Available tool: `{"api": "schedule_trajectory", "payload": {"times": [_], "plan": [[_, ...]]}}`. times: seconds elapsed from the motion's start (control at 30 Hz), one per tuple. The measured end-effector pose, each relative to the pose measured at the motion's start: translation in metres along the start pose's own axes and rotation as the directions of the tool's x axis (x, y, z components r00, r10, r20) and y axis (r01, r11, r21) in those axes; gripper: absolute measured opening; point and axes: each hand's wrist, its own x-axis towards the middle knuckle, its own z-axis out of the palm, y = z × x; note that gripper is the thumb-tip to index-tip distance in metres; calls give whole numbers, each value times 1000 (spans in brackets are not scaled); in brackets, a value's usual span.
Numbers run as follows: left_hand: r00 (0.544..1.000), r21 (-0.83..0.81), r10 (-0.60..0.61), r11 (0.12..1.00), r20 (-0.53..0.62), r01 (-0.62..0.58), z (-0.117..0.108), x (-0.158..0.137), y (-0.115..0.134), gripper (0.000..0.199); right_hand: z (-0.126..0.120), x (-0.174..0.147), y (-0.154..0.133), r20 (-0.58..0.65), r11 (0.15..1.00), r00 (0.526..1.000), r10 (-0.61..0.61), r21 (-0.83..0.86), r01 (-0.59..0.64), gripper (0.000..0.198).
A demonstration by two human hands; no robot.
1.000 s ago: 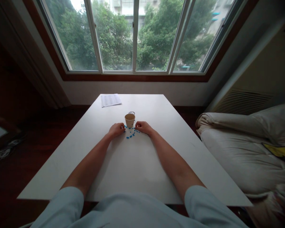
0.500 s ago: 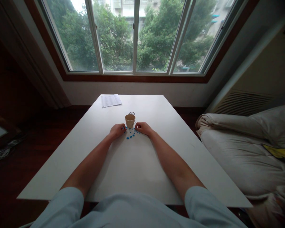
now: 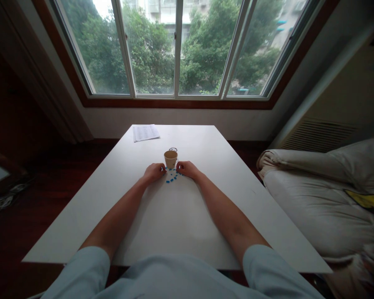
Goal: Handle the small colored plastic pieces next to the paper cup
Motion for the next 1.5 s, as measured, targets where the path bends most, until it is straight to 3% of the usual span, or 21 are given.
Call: {"api": "schedule_trajectory", "payload": {"times": [0.23, 0.5, 0.97, 1.5], "plan": [[1000, -2, 14, 1000, -7, -14, 1, 0, -1, 19, 1, 0, 2, 20, 998, 998, -61, 2, 61, 16], [1000, 3, -14, 1000, -13, 14, -2, -1, 3, 21, 0, -1, 1, 19, 999, 999, -34, 18, 34, 18], [999, 34, -14, 999, -29, 15, -1, -1, 2, 20, 1, 2, 8, 85, 990, 986, -140, 22, 139, 21], [999, -6, -37, 999, -26, 37, -1, -2, 2, 20, 1, 2, 9, 116, 988, 982, -148, 55, 142, 24]]}}
